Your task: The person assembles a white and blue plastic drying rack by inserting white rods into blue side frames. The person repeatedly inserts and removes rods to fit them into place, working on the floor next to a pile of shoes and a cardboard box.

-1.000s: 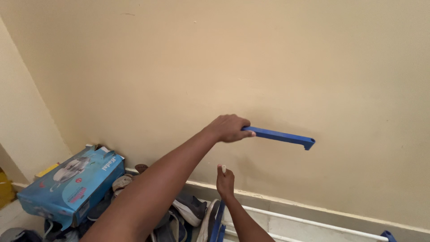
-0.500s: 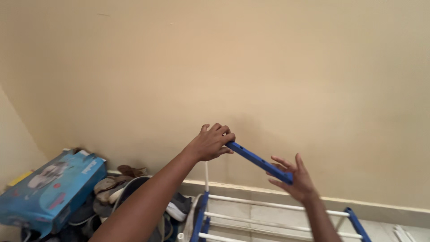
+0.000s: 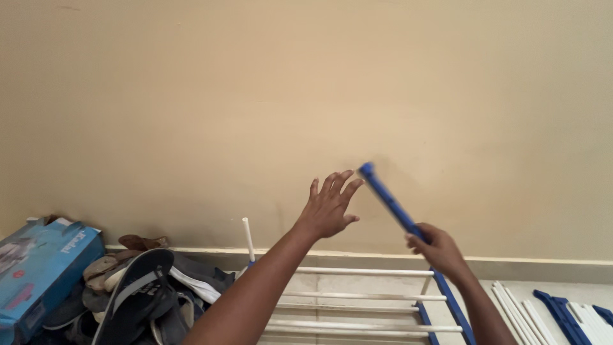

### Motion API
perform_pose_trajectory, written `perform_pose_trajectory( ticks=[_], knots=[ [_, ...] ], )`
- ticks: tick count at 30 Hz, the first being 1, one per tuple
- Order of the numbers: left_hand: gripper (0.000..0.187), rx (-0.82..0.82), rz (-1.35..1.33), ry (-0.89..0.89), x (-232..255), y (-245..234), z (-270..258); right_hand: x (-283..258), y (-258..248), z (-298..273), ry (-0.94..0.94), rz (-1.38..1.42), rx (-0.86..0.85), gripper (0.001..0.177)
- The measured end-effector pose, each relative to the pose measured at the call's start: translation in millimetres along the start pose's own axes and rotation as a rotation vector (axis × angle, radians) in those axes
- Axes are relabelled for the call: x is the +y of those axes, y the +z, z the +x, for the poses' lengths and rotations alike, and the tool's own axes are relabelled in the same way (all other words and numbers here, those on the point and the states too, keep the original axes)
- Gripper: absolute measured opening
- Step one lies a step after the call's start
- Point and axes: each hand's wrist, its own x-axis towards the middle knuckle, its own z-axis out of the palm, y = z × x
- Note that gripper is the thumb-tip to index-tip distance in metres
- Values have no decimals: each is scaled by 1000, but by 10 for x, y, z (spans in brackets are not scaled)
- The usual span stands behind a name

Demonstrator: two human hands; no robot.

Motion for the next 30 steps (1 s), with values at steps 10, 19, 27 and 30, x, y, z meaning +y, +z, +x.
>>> perform_pose_trajectory(
  ticks=[10, 19, 27, 30],
  knots=[
    [84, -201, -71, -131, 193, 445, -220, 1751, -686, -17, 441, -335, 291, 51],
    [88, -423, -48, -331, -7, 957, -506, 2717, -165, -513, 684, -425, 116, 59],
    [89, -611, -52, -462, -176, 1297, -881, 2930, 183, -990, 842, -474, 75, 72],
    [88, -632, -62, -484, -170, 1332, -939, 3003, 214, -1075, 819, -511, 92, 68]
  ],
)
